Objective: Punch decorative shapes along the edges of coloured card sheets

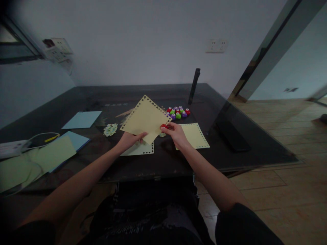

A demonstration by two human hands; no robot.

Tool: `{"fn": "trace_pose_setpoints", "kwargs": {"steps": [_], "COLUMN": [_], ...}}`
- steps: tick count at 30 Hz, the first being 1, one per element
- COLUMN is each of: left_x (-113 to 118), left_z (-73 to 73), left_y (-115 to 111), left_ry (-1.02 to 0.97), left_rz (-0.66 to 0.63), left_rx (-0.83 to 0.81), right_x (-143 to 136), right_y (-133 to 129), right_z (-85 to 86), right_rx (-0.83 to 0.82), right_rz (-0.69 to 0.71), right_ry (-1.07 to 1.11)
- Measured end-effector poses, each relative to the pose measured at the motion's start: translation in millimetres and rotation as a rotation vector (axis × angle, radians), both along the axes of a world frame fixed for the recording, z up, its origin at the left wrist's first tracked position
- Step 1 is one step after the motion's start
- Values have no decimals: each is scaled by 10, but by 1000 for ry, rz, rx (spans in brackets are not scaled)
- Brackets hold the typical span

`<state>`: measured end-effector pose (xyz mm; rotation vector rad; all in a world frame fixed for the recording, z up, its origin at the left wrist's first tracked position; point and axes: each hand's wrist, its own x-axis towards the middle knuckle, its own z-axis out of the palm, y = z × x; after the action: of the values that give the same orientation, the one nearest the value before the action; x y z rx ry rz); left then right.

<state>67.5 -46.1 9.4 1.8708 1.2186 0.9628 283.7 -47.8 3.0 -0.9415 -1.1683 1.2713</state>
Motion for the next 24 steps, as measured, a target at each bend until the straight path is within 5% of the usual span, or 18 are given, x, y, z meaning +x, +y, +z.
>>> {"fn": "trace_pose_setpoints", "kwargs": {"steps": [7, 24], "left_x": [52, 63], "left_z": [-43, -45], "left_y": [-25, -62], "left_ry": [-67, 41], "left_rz": [13, -51], "left_rx": [-134, -104], "right_x": [19, 58], "right_y": [-5, 64], "right_z": [23, -46], "right_rx": [0, -18], "right_rz": [41, -3], "right_ry": [30, 5]}}
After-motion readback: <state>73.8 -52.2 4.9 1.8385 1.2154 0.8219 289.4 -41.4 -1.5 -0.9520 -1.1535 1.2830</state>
